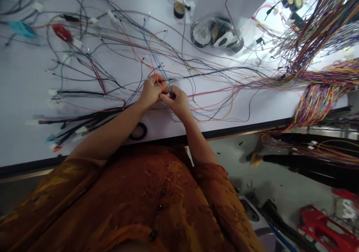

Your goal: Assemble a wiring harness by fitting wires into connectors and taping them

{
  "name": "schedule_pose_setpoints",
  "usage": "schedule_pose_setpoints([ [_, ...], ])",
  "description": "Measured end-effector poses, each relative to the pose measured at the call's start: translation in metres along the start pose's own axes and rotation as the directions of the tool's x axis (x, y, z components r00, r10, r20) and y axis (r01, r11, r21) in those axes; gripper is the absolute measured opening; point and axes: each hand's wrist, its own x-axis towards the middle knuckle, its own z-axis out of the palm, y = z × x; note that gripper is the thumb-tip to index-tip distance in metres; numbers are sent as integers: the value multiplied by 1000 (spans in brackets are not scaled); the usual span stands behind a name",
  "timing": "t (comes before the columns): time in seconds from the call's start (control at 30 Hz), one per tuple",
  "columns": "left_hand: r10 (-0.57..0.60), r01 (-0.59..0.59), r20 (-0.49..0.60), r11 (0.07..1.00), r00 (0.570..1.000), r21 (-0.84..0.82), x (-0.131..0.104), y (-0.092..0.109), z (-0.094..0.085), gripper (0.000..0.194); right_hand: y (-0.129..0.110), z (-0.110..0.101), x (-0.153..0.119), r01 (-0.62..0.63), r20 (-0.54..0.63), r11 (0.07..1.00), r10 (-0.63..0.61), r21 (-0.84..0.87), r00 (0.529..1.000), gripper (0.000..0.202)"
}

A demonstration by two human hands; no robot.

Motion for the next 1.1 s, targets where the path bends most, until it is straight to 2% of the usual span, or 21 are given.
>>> schedule_pose_setpoints([
  [0.13,-45,37,-88,996,995,-84,4,3,-1,19,7,8,2,0,-15,999,0,-39,1000,12],
  [0.3,-261,177,-210,920,942,-350,16,16,-11,23,14,10,5,-32,-130,994,18,-103,991,19],
  [0.37,-262,188,-227,934,938,-303,16,19,-20,24,15,11,6,-54,-157,992,36,-111,987,20],
  [0.4,-230,186,-196,958,953,-217,13,20,-25,25,15,11,7,-70,-167,991,50,-118,985,20],
  [0.43,-180,169,-126,981,976,-91,8,22,-30,27,15,12,7,-87,-172,988,64,-129,983,19],
  [0.5,-82,51,140,975,987,215,-6,28,-42,28,14,12,10,-119,-171,978,90,-170,981,18],
  [0.53,-60,-50,313,942,948,332,-14,34,-48,28,14,13,11,-130,-165,972,98,-196,981,18],
  [0.57,-58,-152,478,908,877,390,-22,40,-54,29,14,13,13,-140,-160,965,106,-220,981,18],
  [0.63,-47,-270,706,904,706,330,-34,55,-64,28,13,13,16,-166,-149,952,131,-257,980,20],
  [0.67,-15,-262,754,933,657,246,-36,62,-67,26,12,13,17,-176,-139,947,143,-268,980,21],
  [0.7,37,-214,746,967,665,142,-36,67,-70,25,11,12,18,-182,-132,943,151,-279,980,23],
  [0.73,89,-140,680,990,728,20,-34,70,-73,24,10,12,19,-186,-127,938,154,-292,980,25],
  [0.77,113,-56,561,991,820,-118,-29,72,-75,25,10,12,20,-186,-124,933,154,-308,980,28],
  [0.8,98,16,418,966,903,-259,-22,72,-77,26,9,11,21,-184,-123,927,152,-326,981,29],
  [0.83,52,65,286,920,957,-385,-16,70,-77,27,8,11,22,-186,-125,920,152,-344,980,31],
  [0.9,-29,101,149,857,988,-505,-9,63,-77,29,8,11,24,-203,-128,903,166,-380,978,32],
  [0.93,-26,105,172,877,985,-469,-9,59,-76,29,9,11,25,-211,-131,894,172,-396,976,32],
  [0.97,6,90,257,929,966,-360,-13,55,-74,29,10,10,26,-217,-135,886,177,-410,975,32],
  [1.0,39,40,396,981,917,-190,-20,53,-71,27,11,10,27,-219,-134,880,178,-422,975,30],
  [1.03,39,-55,554,998,832,12,-30,51,-68,24,13,9,28,-217,-124,876,181,-431,976,29],
  [1.1,-84,-318,791,886,606,337,-49,51,-63,19,16,8,30,-209,-75,869,196,-450,978,28],
])
